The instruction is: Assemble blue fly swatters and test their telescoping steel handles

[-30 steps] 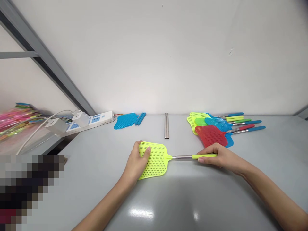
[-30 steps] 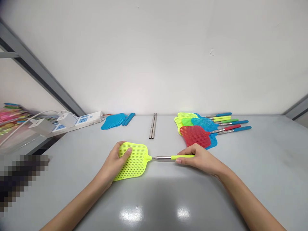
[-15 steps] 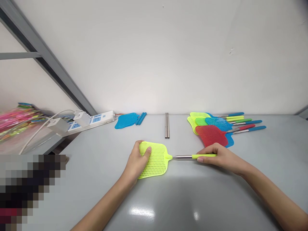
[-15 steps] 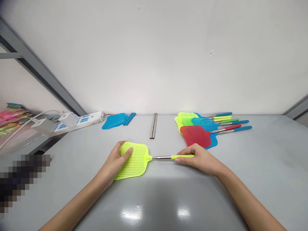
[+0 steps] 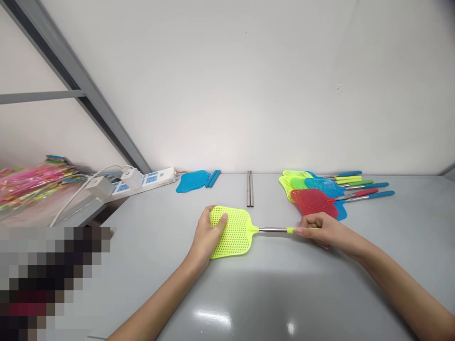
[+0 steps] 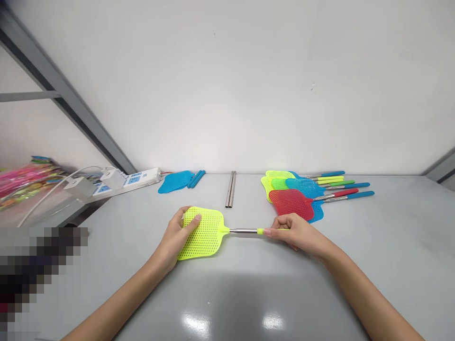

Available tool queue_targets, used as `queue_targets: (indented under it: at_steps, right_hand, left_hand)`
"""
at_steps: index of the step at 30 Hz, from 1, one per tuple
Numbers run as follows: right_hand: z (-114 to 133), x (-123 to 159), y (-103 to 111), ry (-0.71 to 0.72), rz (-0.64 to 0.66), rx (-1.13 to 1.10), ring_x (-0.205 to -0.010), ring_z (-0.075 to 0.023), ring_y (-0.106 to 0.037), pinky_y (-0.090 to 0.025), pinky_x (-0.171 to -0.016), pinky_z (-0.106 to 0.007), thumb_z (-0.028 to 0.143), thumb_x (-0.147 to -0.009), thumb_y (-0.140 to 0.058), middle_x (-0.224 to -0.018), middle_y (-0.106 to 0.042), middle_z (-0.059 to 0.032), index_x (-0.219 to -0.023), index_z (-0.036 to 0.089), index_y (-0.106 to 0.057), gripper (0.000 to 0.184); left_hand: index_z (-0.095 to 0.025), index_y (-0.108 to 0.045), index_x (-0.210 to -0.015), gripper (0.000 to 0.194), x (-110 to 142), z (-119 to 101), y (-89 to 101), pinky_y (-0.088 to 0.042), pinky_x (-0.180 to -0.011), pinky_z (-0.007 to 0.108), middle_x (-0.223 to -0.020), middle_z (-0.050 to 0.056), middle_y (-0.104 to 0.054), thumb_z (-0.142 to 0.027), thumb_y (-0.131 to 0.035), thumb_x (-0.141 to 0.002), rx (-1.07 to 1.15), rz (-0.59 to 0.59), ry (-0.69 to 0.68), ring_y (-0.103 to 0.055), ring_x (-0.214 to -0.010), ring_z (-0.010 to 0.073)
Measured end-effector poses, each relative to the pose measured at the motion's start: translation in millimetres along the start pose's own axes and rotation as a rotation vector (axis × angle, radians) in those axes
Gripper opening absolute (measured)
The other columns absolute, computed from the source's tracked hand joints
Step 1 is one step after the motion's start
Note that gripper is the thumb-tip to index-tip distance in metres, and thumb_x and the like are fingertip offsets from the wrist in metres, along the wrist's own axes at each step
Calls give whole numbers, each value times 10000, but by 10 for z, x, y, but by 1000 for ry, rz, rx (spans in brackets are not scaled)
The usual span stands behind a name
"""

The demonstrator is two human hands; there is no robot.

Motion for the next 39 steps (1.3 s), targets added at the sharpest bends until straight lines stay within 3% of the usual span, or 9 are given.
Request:
queue_targets:
  at_steps: [3, 6, 10, 19, 24, 27, 31, 34, 39]
  right_hand:
    - [-21, -2, -32, 17, 54, -15, -362, -56, -267, -193, -389, -208, 511, -705, -582, -375, -366, 75, -578, 158, -536, 379]
    - [-58, -2, -73, 15, 116, -52, -317, -49, -235, -197, -390, -211, 514, -759, -516, -304, -368, 70, -574, 140, -588, 424]
    - [-134, -7, -74, -58, 122, -113, -283, -39, -220, -175, -368, -207, 558, -760, -481, -281, -379, 58, -516, 129, -580, 503]
    - [-95, -14, -58, -77, 89, -85, -297, -40, -165, -164, -375, -207, 576, -776, -447, -280, -295, 91, -636, 139, -629, 494]
    - [9, -25, 65, 10, -115, -4, -338, -55, -189, -143, -391, -209, 615, -713, -501, -325, -287, 96, -636, 171, -547, 453]
    - [83, -14, 139, 62, -257, 54, -341, -74, -235, -179, -397, -215, 636, -707, -484, -325, -298, 90, -750, 170, -580, 477]
    - [69, -13, 209, 66, -374, -1, -326, -93, -283, -222, -390, -228, 658, -727, -424, -306, -308, 74, -758, 159, -602, 531]
    - [23, -26, 247, 56, -407, -98, -316, -92, -309, -233, -380, -229, 644, -728, -442, -323, -319, 71, -746, 150, -604, 520]
    - [-19, -44, 251, 25, -352, -216, -333, -91, -320, -247, -371, -215, 594, -728, -495, -325, -380, 55, -813, 140, -606, 476]
  left_hand:
    - [-172, -469, -1021, 453, -4, -26, -4, -462, -606, 284, -856, 62, -605, -457, -581, -689, 32, 9, -33, -601, -753, 209]
    - [-181, -472, -1040, 449, 15, -87, 42, -460, -634, 290, -874, 58, -604, -436, -582, -687, 12, -57, -119, -593, -763, 206]
    - [-181, -480, -1049, 444, 58, -151, 55, -455, -676, 297, -878, 55, -600, -413, -582, -684, 4, -107, -187, -584, -783, 206]
    - [-181, -478, -1016, 434, 8, -107, -4, -461, -648, 283, -858, 51, -607, -434, -591, -682, 57, -26, -155, -595, -775, 200]
    - [-183, -447, -997, 428, 4, -72, -81, -471, -583, 275, -803, 39, -617, -463, -577, -701, 185, 100, -49, -615, -689, 190]
    - [-186, -446, -997, 428, 9, -24, -109, -472, -551, 267, -807, 43, -622, -455, -587, -696, 249, 132, 41, -619, -649, 181]
    - [-197, -453, -989, 398, 11, 35, -138, -475, -555, 262, -831, 41, -623, -427, -599, -699, 292, 148, 94, -621, -654, 172]
    - [-200, -451, -990, 382, 25, 45, -142, -478, -561, 259, -853, 46, -627, -411, -602, -709, 326, 137, 111, -623, -663, 169]
    - [-169, -499, -931, 338, 67, -6, -179, -488, -594, 275, -891, 76, -634, -423, -590, -726, 400, 197, 120, -628, -713, 188]
Point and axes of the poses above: each hand's wrist, its own x-axis away from the middle knuckle, its own y-axis out of the back of the hand, z = x × y, the point moved 8 cm from there along -x, towards the middle knuckle
